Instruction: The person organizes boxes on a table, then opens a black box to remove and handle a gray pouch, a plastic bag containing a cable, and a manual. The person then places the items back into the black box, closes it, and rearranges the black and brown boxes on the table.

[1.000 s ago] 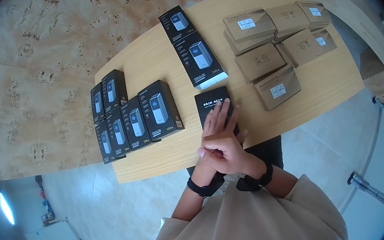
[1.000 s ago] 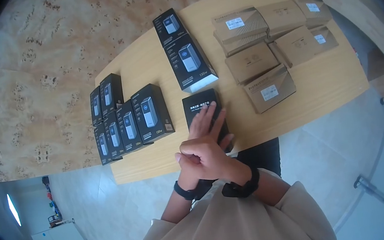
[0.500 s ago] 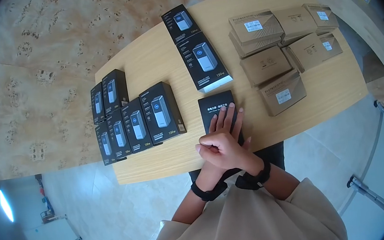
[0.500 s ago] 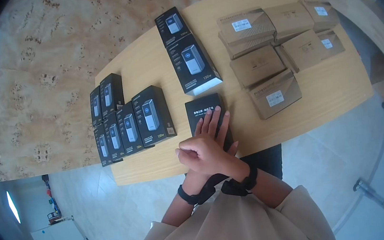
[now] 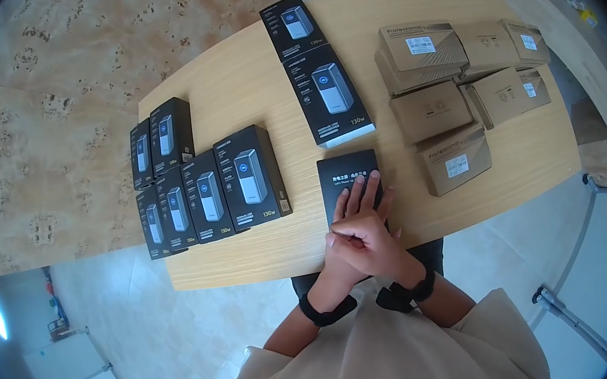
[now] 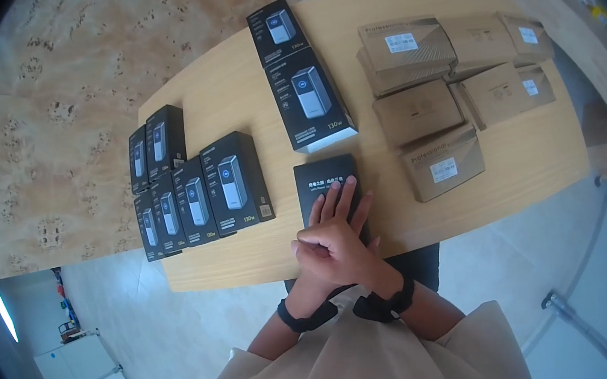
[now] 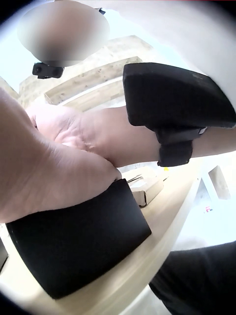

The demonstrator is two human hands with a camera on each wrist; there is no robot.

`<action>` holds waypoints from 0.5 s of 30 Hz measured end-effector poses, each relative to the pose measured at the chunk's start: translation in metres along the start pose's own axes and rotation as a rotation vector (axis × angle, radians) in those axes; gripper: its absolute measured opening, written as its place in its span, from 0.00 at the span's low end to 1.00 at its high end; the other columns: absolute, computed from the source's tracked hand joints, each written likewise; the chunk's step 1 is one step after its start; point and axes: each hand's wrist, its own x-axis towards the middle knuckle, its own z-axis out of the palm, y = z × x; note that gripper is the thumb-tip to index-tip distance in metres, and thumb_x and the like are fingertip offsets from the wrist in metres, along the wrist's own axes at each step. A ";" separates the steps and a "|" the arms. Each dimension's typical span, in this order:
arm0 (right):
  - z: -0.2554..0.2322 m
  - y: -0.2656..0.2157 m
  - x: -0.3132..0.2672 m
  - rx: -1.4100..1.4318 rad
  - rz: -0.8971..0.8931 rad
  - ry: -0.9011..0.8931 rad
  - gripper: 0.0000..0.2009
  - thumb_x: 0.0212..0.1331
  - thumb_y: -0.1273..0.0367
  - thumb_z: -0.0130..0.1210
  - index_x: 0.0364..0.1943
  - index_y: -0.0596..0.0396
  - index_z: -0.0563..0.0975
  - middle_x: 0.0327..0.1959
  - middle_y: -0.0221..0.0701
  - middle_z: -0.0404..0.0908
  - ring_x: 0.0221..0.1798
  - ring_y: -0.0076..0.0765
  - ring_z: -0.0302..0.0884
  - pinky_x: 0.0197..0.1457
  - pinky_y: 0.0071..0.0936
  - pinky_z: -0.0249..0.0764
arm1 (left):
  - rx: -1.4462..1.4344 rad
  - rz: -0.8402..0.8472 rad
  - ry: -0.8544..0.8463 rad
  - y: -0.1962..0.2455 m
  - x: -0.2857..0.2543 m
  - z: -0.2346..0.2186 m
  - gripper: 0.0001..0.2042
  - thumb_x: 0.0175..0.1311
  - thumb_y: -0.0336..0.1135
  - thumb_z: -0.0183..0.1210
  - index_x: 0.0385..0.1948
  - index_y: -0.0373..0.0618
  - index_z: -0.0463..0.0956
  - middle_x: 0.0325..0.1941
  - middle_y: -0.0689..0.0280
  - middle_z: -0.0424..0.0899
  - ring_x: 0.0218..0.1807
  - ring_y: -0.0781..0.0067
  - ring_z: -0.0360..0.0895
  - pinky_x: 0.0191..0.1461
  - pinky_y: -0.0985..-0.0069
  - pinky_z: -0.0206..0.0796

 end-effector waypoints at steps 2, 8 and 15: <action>0.003 0.024 -0.008 -0.042 -0.067 -0.004 0.16 0.61 0.72 0.56 0.21 0.58 0.62 0.17 0.38 0.54 0.17 0.40 0.50 0.24 0.37 0.54 | -0.004 -0.006 -0.005 -0.001 0.000 0.003 0.37 0.67 0.56 0.55 0.77 0.52 0.69 0.86 0.51 0.59 0.85 0.49 0.56 0.84 0.55 0.45; -0.006 -0.010 -0.010 -0.292 0.194 -0.066 0.12 0.56 0.78 0.59 0.20 0.61 0.68 0.17 0.40 0.66 0.19 0.43 0.66 0.27 0.36 0.62 | -0.076 -0.036 -0.050 -0.001 0.002 0.002 0.36 0.67 0.56 0.55 0.77 0.54 0.69 0.86 0.53 0.58 0.85 0.51 0.56 0.84 0.56 0.45; -0.002 -0.004 -0.006 -0.220 0.159 -0.020 0.13 0.57 0.76 0.56 0.20 0.59 0.63 0.17 0.41 0.59 0.18 0.47 0.56 0.25 0.38 0.57 | -0.150 -0.070 -0.137 -0.004 0.002 -0.003 0.35 0.67 0.53 0.56 0.78 0.57 0.67 0.86 0.55 0.58 0.85 0.55 0.56 0.84 0.57 0.46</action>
